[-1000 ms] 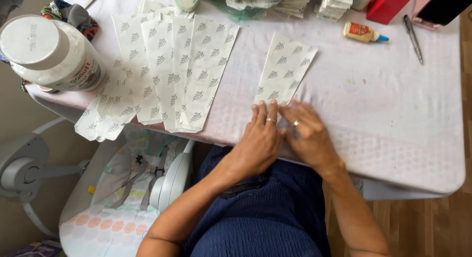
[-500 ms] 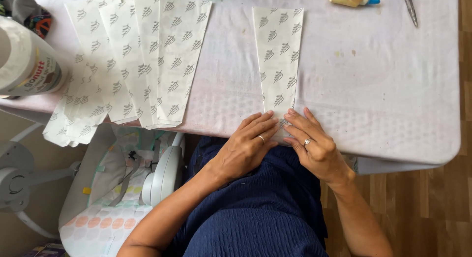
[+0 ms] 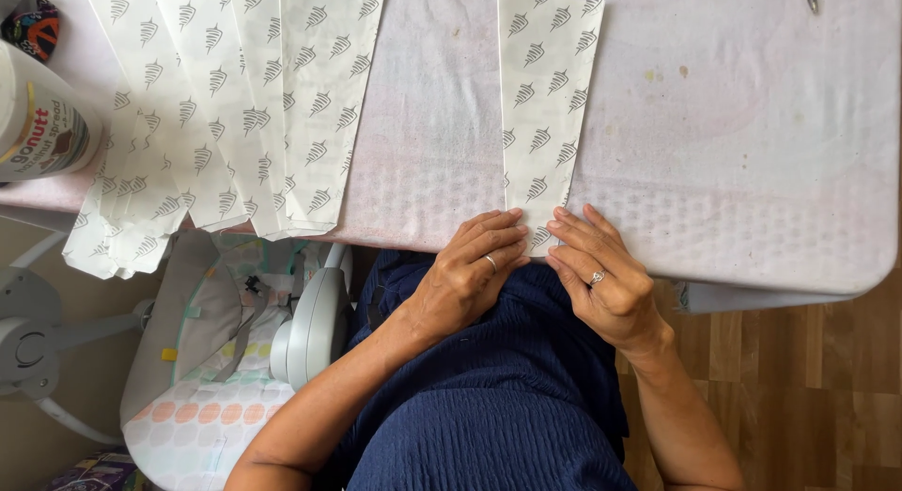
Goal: The person organizes printed paper strips by hand, applies glue to the ends using a small bottle, and then stacks the strips together.
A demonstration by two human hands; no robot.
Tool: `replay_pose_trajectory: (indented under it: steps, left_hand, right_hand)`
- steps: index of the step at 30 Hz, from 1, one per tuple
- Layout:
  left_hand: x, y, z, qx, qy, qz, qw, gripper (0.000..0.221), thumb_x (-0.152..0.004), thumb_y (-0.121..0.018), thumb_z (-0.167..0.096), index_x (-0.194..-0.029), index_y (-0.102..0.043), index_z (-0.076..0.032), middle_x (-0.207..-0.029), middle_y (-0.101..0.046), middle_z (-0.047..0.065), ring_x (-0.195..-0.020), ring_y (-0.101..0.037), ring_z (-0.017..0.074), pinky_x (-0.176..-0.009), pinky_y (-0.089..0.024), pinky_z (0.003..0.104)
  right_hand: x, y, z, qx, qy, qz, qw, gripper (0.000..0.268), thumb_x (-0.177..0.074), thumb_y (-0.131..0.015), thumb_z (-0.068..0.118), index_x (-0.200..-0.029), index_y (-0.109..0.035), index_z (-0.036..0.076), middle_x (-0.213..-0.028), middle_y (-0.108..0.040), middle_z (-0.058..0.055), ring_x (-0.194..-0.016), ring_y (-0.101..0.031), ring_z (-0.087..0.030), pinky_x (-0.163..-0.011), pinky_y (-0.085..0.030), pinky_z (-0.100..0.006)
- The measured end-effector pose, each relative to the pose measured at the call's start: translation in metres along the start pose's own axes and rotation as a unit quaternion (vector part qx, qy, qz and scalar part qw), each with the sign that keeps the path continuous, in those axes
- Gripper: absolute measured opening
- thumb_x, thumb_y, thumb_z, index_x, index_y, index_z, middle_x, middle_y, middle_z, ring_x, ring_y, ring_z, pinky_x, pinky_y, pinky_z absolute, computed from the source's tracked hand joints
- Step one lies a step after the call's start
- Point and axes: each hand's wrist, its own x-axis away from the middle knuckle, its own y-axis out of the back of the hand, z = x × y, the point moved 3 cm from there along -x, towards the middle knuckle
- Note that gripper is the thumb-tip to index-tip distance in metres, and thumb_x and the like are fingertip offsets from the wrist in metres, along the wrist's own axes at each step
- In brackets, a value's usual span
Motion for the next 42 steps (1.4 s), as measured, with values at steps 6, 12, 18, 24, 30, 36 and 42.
replay_pose_trajectory:
  steps: [6,12,18,24,30,36,42]
  left_hand:
    - [0.006,-0.014,0.007,0.01,0.106,-0.043,0.993,0.007,-0.084,-0.08,0.002,-0.084,-0.075,0.006,-0.088,-0.074,0.014,-0.099,-0.075,0.0342,-0.094,-0.06,0.044]
    - [0.001,-0.011,0.004,0.044,0.176,-0.016,0.983,0.004,-0.083,-0.077,0.006,-0.086,-0.074,0.006,-0.087,-0.07,0.012,-0.101,-0.072,0.0334,-0.094,-0.056,0.042]
    - [0.005,-0.02,0.007,0.018,0.17,-0.002,0.985,0.014,-0.086,-0.079,-0.003,-0.094,-0.071,0.005,-0.094,-0.067,0.014,-0.107,-0.068,0.0362,-0.094,-0.053,0.043]
    - [0.011,-0.01,0.015,0.099,0.194,0.032,0.976,0.015,-0.087,-0.065,0.013,-0.097,-0.072,0.004,-0.098,-0.069,0.014,-0.111,-0.068,0.0387,-0.1,-0.053,0.044]
    - [0.017,-0.012,0.016,0.058,0.133,-0.017,0.989,0.014,-0.089,-0.069,0.008,-0.095,-0.073,-0.003,-0.102,-0.069,0.009,-0.11,-0.069,0.0315,-0.101,-0.052,0.038]
    - [0.009,0.076,0.065,-0.346,0.058,0.045,0.935,0.032,-0.096,-0.065,0.008,-0.128,-0.061,0.008,-0.132,-0.062,0.028,-0.132,-0.054,0.0447,-0.112,-0.036,0.053]
    - [-0.02,0.074,0.042,-0.307,0.214,0.156,0.914,0.061,-0.099,-0.067,-0.013,-0.147,-0.046,0.019,-0.144,-0.05,0.044,-0.135,-0.042,0.0605,-0.108,-0.031,0.07]
  right_hand:
    - [-0.004,0.0,-0.001,-0.006,-0.068,0.0,0.998,0.01,-0.091,-0.078,0.001,-0.085,-0.07,-0.003,-0.108,-0.075,-0.014,-0.111,-0.073,-0.034,-0.111,-0.046,-0.051]
    - [-0.002,0.0,-0.006,-0.032,-0.147,0.008,0.989,0.011,-0.087,-0.082,0.001,-0.084,-0.071,-0.001,-0.108,-0.075,-0.012,-0.112,-0.072,-0.031,-0.114,-0.045,-0.047]
    - [-0.008,0.002,-0.005,-0.038,-0.164,0.024,0.985,0.01,-0.086,-0.083,0.001,-0.088,-0.073,0.0,-0.109,-0.075,-0.013,-0.111,-0.072,-0.032,-0.112,-0.047,-0.046]
    - [-0.014,0.009,-0.001,-0.068,-0.186,0.052,0.979,0.012,-0.087,-0.077,-0.009,-0.096,-0.075,-0.001,-0.113,-0.074,-0.014,-0.116,-0.071,-0.034,-0.115,-0.046,-0.048]
    - [-0.015,-0.008,0.013,0.035,-0.066,0.008,0.997,0.032,-0.094,-0.06,-0.016,-0.12,-0.073,-0.003,-0.125,-0.07,-0.022,-0.125,-0.064,-0.043,-0.116,-0.039,-0.053]
    - [0.004,-0.004,-0.004,0.103,-0.067,0.017,0.992,0.025,-0.097,-0.069,0.007,-0.121,-0.074,0.003,-0.131,-0.071,-0.014,-0.13,-0.063,-0.034,-0.121,-0.031,-0.053]
    - [0.045,0.083,-0.05,0.127,-0.143,0.027,0.981,0.032,-0.097,-0.065,-0.003,-0.127,-0.072,0.002,-0.135,-0.068,-0.019,-0.132,-0.059,-0.039,-0.119,-0.036,-0.051]
